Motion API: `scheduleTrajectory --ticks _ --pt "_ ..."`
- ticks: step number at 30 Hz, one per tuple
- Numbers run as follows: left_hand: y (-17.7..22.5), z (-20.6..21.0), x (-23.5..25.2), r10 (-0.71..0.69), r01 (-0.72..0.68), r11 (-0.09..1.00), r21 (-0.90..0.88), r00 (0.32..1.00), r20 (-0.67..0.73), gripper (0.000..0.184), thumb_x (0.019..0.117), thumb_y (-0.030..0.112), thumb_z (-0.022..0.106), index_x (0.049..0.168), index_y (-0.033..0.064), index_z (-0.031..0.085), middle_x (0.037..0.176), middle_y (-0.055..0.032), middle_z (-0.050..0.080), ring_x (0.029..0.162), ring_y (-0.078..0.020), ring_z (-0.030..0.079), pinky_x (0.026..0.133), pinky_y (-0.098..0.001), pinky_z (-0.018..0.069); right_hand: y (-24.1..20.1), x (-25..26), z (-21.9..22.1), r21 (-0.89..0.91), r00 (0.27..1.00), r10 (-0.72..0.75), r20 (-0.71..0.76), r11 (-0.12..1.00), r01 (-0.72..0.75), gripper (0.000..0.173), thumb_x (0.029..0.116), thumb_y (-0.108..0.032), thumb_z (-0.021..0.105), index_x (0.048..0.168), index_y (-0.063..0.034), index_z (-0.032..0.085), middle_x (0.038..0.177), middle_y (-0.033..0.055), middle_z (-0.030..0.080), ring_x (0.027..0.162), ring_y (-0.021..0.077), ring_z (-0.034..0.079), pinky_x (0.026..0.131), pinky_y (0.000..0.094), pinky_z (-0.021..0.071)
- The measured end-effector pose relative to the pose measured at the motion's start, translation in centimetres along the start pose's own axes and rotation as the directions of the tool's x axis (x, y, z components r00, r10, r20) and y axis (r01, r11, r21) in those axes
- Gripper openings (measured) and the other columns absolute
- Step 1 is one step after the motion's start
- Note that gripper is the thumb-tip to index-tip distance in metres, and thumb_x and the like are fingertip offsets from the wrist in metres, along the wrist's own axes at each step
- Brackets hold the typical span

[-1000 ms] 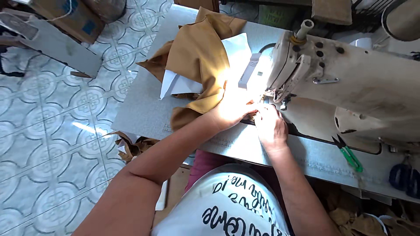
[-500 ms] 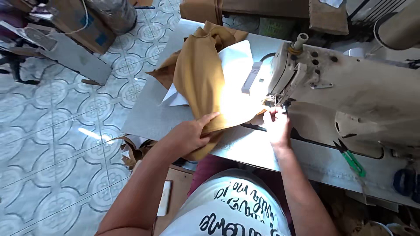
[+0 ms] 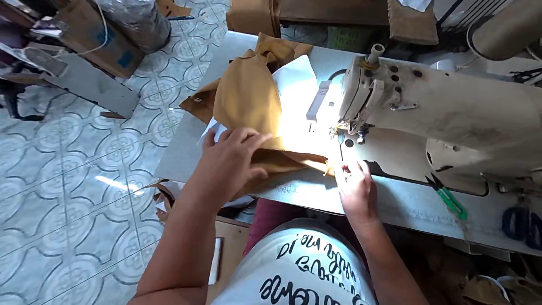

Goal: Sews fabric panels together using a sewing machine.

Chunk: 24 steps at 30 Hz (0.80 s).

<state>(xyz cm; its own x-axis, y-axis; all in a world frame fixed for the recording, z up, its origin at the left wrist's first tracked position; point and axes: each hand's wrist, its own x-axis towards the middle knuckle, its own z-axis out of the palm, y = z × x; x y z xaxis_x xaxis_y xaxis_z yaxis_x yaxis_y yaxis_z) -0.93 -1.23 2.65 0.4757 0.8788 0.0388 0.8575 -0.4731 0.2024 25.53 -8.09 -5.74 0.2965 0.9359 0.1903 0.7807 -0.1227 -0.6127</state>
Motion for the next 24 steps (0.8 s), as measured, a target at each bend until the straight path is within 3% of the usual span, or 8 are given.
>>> scheduleTrajectory --ticks 3,5,6,8,10,15,20,24 --pt "4.2 1.7 0.9 0.250 -0.264 0.962 -0.076 0.956 -0.154 0.056 0.0873 0.053 0.073 0.132 0.0206 0.068 0.138 -0.0094 0.061 0.134 -0.0358 0.053 0.111 -0.0767 0.0275 -0.3 0.3 0.4 0.013 0.999 -0.028 -0.025 1.000 0.028 0.015 0.0954 -0.013 0.067 0.099 -0.0001 0.072 0.092 0.0145 0.070 0.080 0.0261 0.070 0.072 0.0419 0.0593" --pt "6.6 4.7 2.1 0.353 -0.376 0.916 -0.141 0.921 -0.164 0.038 0.0977 0.044 0.064 0.128 0.0214 0.070 0.138 -0.0022 0.064 0.133 -0.0275 0.056 0.112 -0.0700 0.0333 -0.1 0.6 1.1 0.059 0.999 0.012 0.035 0.998 -0.014 0.019 0.0947 -0.015 0.067 0.100 0.0026 0.070 0.093 0.0172 0.070 0.083 0.0300 0.071 0.075 0.0470 0.0587" --pt "7.1 6.4 2.7 0.372 -0.393 0.909 -0.140 0.915 -0.156 0.034 0.1010 0.039 0.060 0.128 0.0200 0.070 0.137 -0.0013 0.066 0.128 -0.0262 0.061 0.107 -0.0650 0.0402 -0.1 0.6 1.3 0.068 0.995 0.045 0.084 0.996 -0.051 0.022 0.0952 -0.016 0.068 0.103 0.0043 0.069 0.096 0.0200 0.071 0.087 0.0334 0.071 0.078 0.0505 0.0580" --pt "7.1 9.2 3.6 0.368 -0.386 0.915 -0.114 0.917 -0.152 0.029 0.1031 0.029 0.058 0.126 0.0151 0.071 0.126 -0.0059 0.071 0.113 -0.0293 0.068 0.096 -0.0601 0.0493 0.0 0.3 1.8 0.054 0.994 0.053 0.095 0.997 -0.059 0.024 0.0950 -0.018 0.069 0.102 0.0046 0.069 0.093 0.0204 0.070 0.083 0.0335 0.071 0.075 0.0496 0.0581" --pt "6.4 11.0 4.0 0.352 -0.372 0.921 -0.117 0.922 -0.161 0.026 0.1045 0.026 0.056 0.120 0.0136 0.073 0.117 -0.0084 0.072 0.113 -0.0297 0.067 0.100 -0.0574 0.0494 -0.1 0.1 2.0 0.059 0.996 0.046 0.081 0.997 -0.051 0.024 0.0939 -0.020 0.071 0.100 0.0034 0.071 0.093 0.0195 0.071 0.082 0.0319 0.072 0.075 0.0475 0.0591" --pt "6.2 11.3 3.7 0.352 -0.378 0.920 -0.104 0.913 -0.204 0.025 0.1029 0.025 0.059 0.118 0.0113 0.073 0.117 -0.0088 0.072 0.113 -0.0291 0.067 0.098 -0.0548 0.0504 -0.6 0.2 1.6 0.055 0.994 0.064 0.089 0.996 -0.069 0.027 0.0937 -0.025 0.073 0.099 0.0019 0.071 0.096 0.0192 0.070 0.082 0.0308 0.072 0.073 0.0463 0.0592" --pt "6.4 10.9 3.7 0.310 -0.327 0.936 -0.126 0.941 -0.137 0.031 0.0985 0.024 0.066 0.123 0.0061 0.070 0.116 -0.0127 0.072 0.112 -0.0331 0.068 0.101 -0.0580 0.0490 -0.4 0.2 2.6 -0.048 0.998 0.044 0.047 0.998 -0.041 0.023 0.0938 -0.021 0.069 0.096 0.0018 0.067 0.093 0.0195 0.070 0.084 0.0340 0.073 0.069 0.0479 0.0590" --pt "6.1 10.9 4.1 0.356 -0.374 0.922 -0.103 0.921 -0.156 0.026 0.0968 0.024 0.068 0.117 0.0076 0.072 0.117 -0.0111 0.072 0.112 -0.0297 0.068 0.100 -0.0537 0.0504 -0.2 0.5 2.2 -0.011 0.994 0.051 0.092 0.999 -0.050 0.024 0.0972 -0.024 0.066 0.096 0.0000 0.068 0.094 0.0177 0.070 0.082 0.0322 0.072 0.069 0.0481 0.0586"
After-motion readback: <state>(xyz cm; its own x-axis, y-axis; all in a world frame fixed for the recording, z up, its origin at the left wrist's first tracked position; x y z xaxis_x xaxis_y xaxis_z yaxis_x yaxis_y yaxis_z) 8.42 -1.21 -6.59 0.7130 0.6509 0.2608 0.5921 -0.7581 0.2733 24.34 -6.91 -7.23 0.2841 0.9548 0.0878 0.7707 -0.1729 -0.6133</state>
